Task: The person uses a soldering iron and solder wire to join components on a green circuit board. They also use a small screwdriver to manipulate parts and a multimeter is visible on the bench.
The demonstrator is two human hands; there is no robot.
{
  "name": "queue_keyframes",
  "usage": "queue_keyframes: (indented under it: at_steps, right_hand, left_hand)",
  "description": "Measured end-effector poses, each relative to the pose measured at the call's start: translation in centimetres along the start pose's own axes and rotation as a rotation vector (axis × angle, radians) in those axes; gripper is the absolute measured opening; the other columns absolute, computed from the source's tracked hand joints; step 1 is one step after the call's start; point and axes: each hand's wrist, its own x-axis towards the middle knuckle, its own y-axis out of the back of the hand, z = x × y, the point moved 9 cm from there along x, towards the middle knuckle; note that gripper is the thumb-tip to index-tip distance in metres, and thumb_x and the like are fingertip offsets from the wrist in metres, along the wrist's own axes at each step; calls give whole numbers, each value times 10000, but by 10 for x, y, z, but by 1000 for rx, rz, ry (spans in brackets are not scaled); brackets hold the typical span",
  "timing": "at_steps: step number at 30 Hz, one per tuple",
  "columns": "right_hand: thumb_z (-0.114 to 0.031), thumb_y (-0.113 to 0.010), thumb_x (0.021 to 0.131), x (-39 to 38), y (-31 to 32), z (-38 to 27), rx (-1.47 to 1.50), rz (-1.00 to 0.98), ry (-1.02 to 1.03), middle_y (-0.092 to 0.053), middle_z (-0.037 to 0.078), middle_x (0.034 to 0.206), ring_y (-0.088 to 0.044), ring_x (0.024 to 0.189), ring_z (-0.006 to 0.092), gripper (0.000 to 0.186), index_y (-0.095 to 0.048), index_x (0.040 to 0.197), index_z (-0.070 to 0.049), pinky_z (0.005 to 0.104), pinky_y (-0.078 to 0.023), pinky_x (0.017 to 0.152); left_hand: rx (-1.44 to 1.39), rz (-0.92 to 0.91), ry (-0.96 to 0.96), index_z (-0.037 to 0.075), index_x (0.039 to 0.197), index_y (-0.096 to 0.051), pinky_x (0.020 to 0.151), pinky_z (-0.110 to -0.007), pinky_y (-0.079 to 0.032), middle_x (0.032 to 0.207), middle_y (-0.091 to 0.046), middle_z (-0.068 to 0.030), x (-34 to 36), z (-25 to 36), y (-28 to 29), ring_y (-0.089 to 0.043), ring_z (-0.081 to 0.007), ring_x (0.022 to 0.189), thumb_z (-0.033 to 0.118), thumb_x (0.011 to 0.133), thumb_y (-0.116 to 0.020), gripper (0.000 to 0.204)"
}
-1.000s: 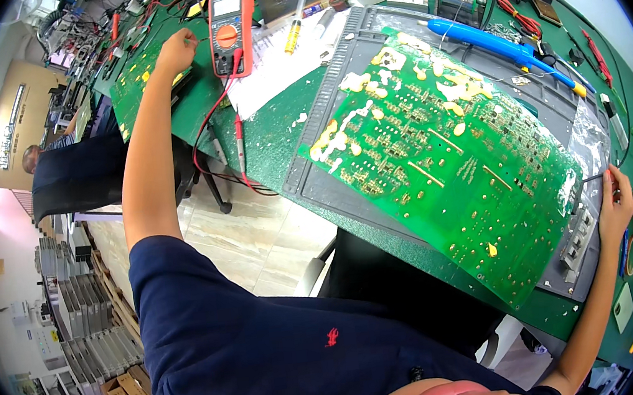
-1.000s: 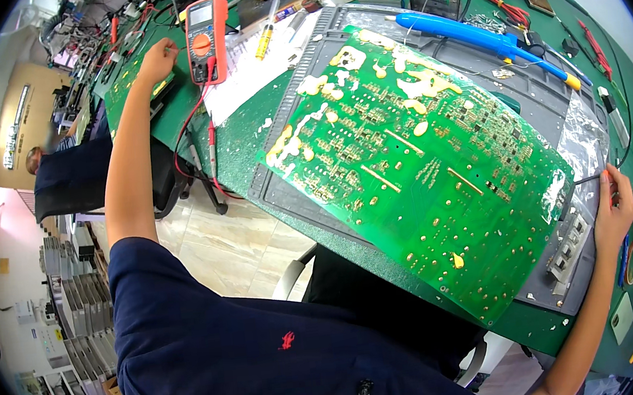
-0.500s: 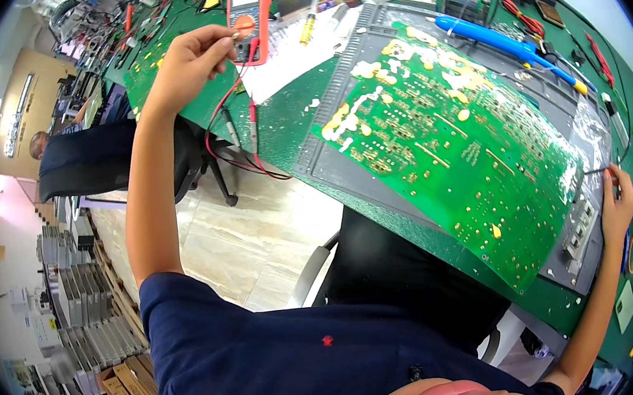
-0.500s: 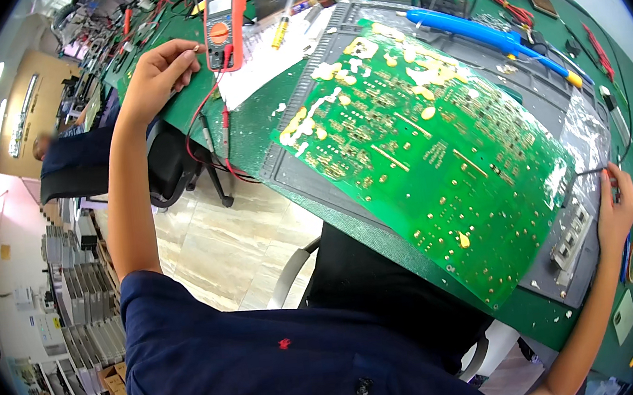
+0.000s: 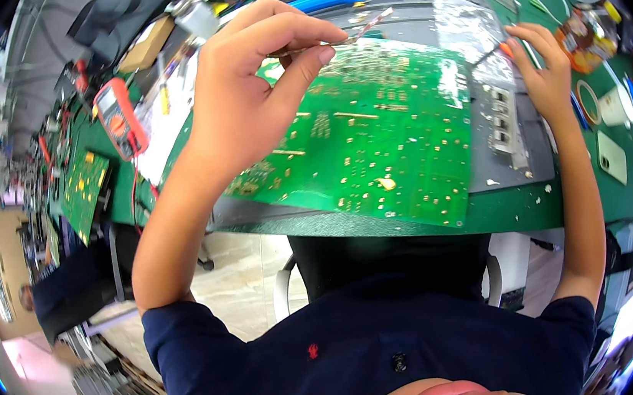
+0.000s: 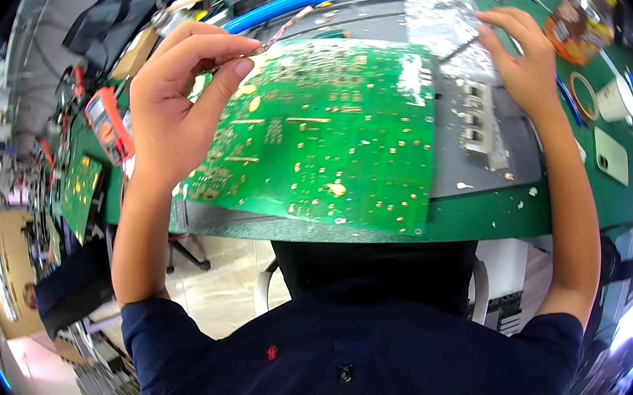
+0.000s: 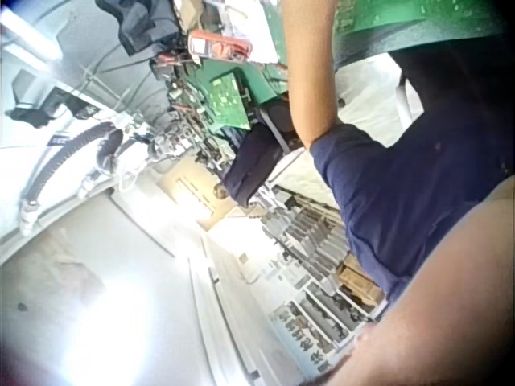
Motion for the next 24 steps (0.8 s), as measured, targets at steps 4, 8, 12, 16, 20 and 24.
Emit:
queue_keyframes:
  at_steps: [4, 8, 12, 16, 20, 24]
  right_hand:
    - [-104, -703, 946, 9, 5, -31, 333, -60, -114, -721, 68, 1116, -663, 982, 166, 194, -739, 1126, -42, 286, -492, 859]
    - [-84, -701, 941, 15, 17, -91, 424, -1, -40, -716, 72, 1170, -661, 1017, 183, 214, -737, 1150, -54, 288, -486, 869]
    - [-38, -716, 920, 13, 17, -102, 369, -21, 117, -714, 98, 1140, -669, 1015, 222, 213, -741, 1131, -47, 322, -512, 863]
    - [-7, -718, 914, 14, 16, -95, 367, -53, 118, -711, 103, 1031, -682, 951, 231, 166, -745, 1078, -23, 323, -530, 831]
    - [-23, -705, 937, 16, 19, -77, 352, -74, 41, -703, 94, 1002, -674, 935, 204, 139, -741, 1070, -5, 305, -524, 833]
    - [-45, -704, 950, 13, 9, -67, 380, -83, -21, -699, 84, 996, -666, 938, 190, 131, -741, 1068, -2, 297, -518, 839]
  left_hand:
    - [-144, -74, 12, -33, 1091, -717, 804, -245, -519, 1022, -654, -65, 23, 5, -39, -641, -114, 900, -57, 940, -683, 157]
    - [-248, -162, 58, -36, 1098, -707, 826, -258, -528, 1024, -652, -56, 36, 7, -73, -651, -111, 911, -46, 941, -691, 158]
    - [-347, -218, 61, -23, 1111, -706, 832, -255, -525, 951, -647, -24, 47, 12, -97, -633, -94, 873, -28, 934, -714, 177]
    - [-461, -260, 56, -26, 1162, -688, 806, -241, -521, 924, -657, -6, 54, 15, -109, -620, -75, 855, -3, 936, -728, 230]
    - [-567, -284, 177, -35, 1186, -674, 788, -228, -517, 962, -683, -18, 51, -9, -113, -629, -70, 871, 20, 958, -713, 237]
    - [-572, -304, 206, -29, 1178, -678, 790, -229, -517, 981, -699, -28, 46, -33, -122, -638, -67, 888, 34, 974, -697, 214]
